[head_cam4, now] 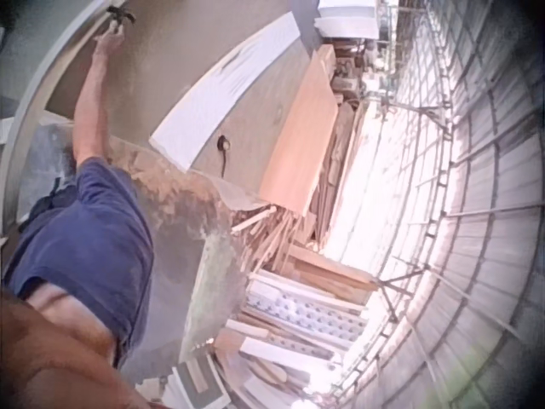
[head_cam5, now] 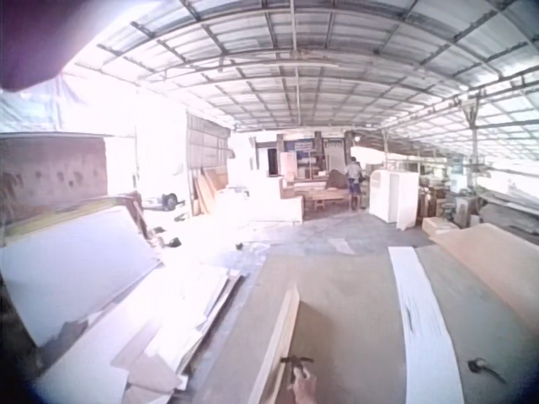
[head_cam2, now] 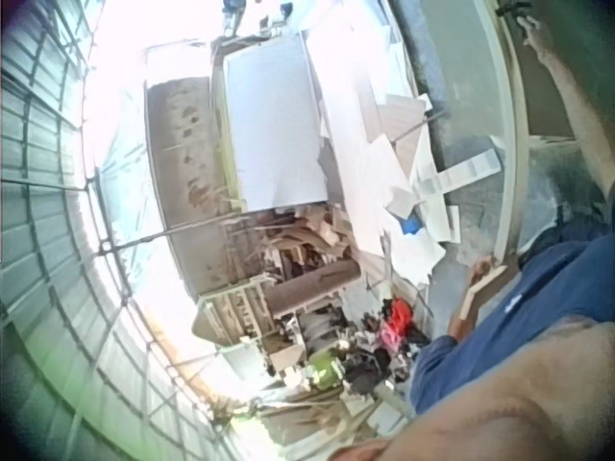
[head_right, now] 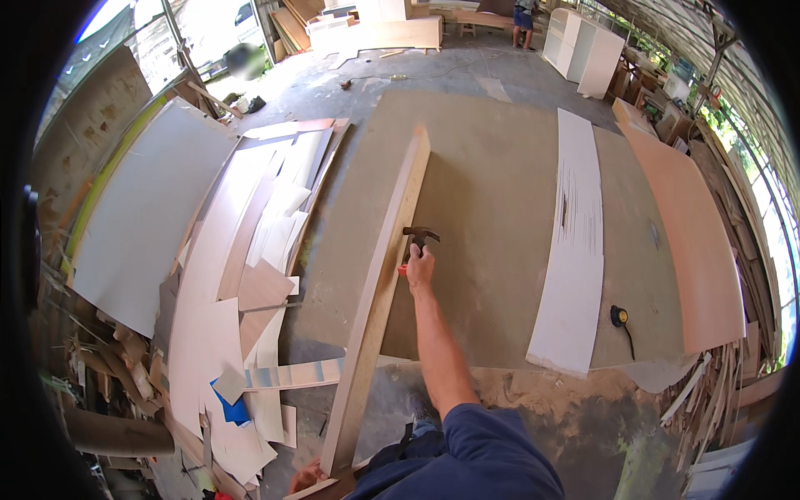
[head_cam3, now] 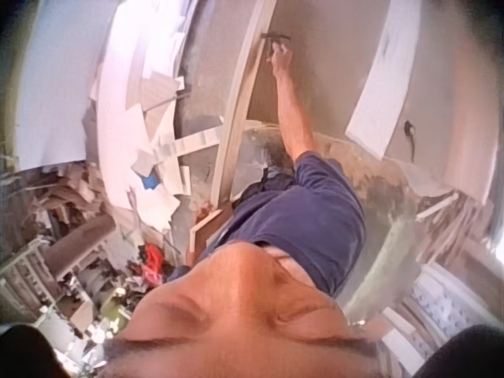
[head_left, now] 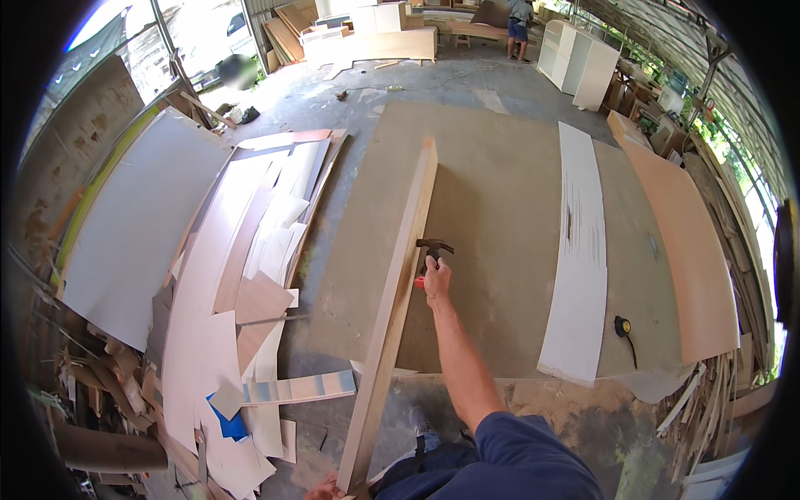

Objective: The person measures a sheet of wood veneer, hammers a wooden board into place on a workbench, and then moves another large sheet of veneer across the workspace.

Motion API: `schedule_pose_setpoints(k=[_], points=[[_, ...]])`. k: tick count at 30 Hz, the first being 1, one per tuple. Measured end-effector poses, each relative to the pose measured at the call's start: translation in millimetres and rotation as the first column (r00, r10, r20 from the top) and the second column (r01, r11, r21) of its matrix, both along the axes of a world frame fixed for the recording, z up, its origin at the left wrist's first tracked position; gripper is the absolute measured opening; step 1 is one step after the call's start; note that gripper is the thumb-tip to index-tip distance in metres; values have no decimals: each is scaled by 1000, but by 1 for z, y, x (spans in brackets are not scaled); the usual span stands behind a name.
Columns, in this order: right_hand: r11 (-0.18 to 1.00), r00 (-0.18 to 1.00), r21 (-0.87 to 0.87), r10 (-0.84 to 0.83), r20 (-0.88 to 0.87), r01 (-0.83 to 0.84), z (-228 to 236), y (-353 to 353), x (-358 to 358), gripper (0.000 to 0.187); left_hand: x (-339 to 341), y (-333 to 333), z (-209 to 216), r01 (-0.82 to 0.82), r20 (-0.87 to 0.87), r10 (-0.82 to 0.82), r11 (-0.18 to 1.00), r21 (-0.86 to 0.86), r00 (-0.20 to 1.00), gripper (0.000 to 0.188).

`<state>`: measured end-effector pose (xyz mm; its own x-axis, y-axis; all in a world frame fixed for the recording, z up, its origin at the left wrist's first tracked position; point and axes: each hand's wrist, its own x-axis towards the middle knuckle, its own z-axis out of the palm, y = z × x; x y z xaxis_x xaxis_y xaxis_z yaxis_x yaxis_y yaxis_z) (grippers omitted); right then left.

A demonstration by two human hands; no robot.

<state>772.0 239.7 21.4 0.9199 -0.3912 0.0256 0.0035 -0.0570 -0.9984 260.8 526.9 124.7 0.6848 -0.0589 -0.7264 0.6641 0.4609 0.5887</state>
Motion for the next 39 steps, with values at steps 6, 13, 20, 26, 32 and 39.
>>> schedule_pose_setpoints(k=[6, 13, 20, 26, 32, 39], points=[[600, 786, 522, -551, -280, 606, 25, 30, 28, 27, 24, 7, -2, 16, 11, -16, 1000, 8, 1000, 33], [874, 962, 422, -160, -223, 243, 21, 47, 13, 29, 40, 21, -7, 16, 26, -17, 999, 40, 1000, 35], [975, 985, 205, -55, -163, 88, -14, 15, -43, 29, 62, 15, -22, 100, 79, -102, 994, 33, 992, 36], [976, 992, 210, -39, -120, 64, -40, -36, -158, 21, 70, 16, -80, 259, 314, -266, 964, 65, 911, 38], [939, 957, 338, 154, -248, -63, 33, -124, -263, 21, 170, -43, -48, 463, 283, -572, 806, 367, 770, 57], [905, 950, 307, -239, -203, 293, 46, -236, -335, 21, 209, -170, -42, 271, -31, -678, 252, 929, 735, 111]])
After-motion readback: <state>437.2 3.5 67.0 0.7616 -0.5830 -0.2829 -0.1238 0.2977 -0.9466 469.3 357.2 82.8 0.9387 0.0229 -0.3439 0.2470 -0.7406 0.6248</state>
